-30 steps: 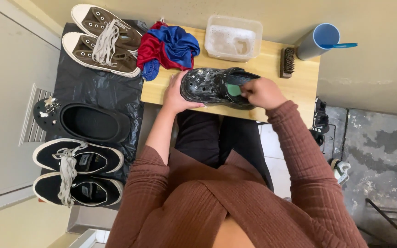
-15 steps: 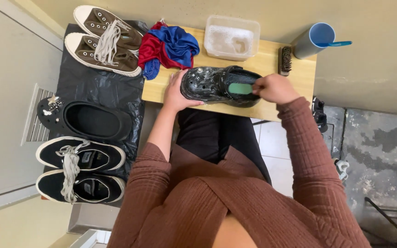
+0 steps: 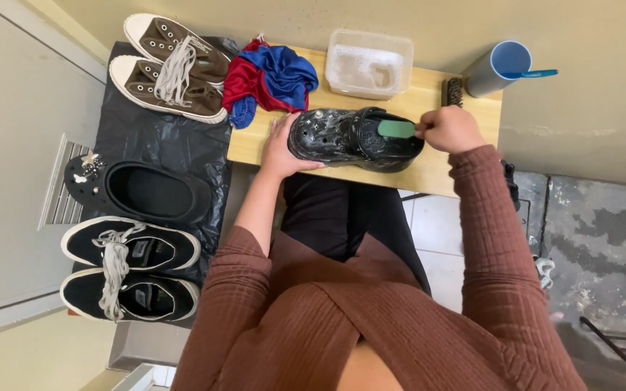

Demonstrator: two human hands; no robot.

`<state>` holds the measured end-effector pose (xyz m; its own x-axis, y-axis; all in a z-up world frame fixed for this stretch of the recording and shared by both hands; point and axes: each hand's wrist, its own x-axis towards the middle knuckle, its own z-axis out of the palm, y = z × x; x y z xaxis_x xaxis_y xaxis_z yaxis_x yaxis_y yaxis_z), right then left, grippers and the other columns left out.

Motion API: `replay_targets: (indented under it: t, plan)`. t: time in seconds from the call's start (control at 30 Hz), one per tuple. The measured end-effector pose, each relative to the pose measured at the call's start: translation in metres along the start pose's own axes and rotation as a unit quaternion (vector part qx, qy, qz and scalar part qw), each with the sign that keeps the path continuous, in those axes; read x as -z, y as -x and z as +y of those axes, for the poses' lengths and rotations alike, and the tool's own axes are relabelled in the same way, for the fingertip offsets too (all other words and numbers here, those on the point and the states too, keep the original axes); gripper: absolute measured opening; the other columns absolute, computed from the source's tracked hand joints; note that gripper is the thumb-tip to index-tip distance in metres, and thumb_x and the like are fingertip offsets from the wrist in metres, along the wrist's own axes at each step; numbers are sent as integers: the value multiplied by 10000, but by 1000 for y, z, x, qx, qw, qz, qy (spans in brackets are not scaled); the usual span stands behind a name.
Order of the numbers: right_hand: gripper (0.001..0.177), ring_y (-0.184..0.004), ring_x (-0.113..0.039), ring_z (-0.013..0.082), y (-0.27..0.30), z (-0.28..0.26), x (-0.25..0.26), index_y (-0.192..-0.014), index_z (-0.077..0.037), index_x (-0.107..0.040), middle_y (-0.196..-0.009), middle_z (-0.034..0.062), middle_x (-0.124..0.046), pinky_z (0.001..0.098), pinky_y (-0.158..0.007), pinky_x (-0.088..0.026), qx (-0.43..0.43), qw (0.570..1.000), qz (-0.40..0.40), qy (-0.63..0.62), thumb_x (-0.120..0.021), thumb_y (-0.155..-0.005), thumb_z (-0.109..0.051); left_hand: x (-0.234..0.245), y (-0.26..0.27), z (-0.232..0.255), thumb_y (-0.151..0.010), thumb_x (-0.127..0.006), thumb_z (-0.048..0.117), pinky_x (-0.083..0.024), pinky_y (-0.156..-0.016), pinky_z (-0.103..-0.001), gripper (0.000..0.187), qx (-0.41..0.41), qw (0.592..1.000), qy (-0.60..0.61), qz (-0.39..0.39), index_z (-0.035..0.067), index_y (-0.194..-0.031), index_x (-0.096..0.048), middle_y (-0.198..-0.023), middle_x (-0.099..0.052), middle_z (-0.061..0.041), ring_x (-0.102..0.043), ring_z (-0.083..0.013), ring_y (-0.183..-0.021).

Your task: Brushing the exterior of a black clog shoe with a small brush and soapy water to clean it.

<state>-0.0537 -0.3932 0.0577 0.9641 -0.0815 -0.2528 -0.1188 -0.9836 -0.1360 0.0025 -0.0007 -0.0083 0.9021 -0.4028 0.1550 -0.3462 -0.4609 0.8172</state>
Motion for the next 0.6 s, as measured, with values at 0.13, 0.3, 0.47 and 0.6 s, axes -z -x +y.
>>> replay_targets:
  t: [0.13, 0.3, 0.47, 0.6]
  plan:
    - [155, -981, -719, 351, 2, -47, -26, -981, -264, -780, -864, 70, -748, 453, -868, -568, 38, 996, -3, -75, -722, -887, -373, -1, -1, -2, -352, -1050, 454, -175, -1291, -484, 1290, -3, 1000, -7, 5, 152, -1470, -483, -1461, -565, -158, -461, -297, -1445]
    - [143, -1022, -708, 402, 33, -25, 29, -916, -228, -789, -918, 128, -779, 510, -883, -564, 7, 996, -49, -73, -713, -864, -337, 2, 1, 2, -338, -1047, 450, -161, -1295, -503, 1291, 6, 1000, 1, 0, 149, -1462, -487, -1456, -567, -182, -461, -328, -1445]
    - [144, -995, -723, 337, -7, -22, -30, -966, -308, -785, -901, 53, -764, 453, -878, -574, 5, 999, 2, -35, -708, -885, -398, 2, 0, 0, -339, -1047, 451, -163, -1290, -506, 1286, -1, 1000, -5, -2, 153, -1461, -493, -1461, -569, -162, -455, -317, -1451]
    - [170, -1064, -703, 375, 14, -48, -14, -961, -266, -790, -975, 92, -779, 485, -936, -558, 24, 992, -71, -100, -707, -859, -375, 5, 4, 4, -336, -1041, 443, -157, -1298, -486, 1281, 15, 1000, -8, -7, 156, -1457, -490, -1467, -565, -160, -452, -311, -1453]
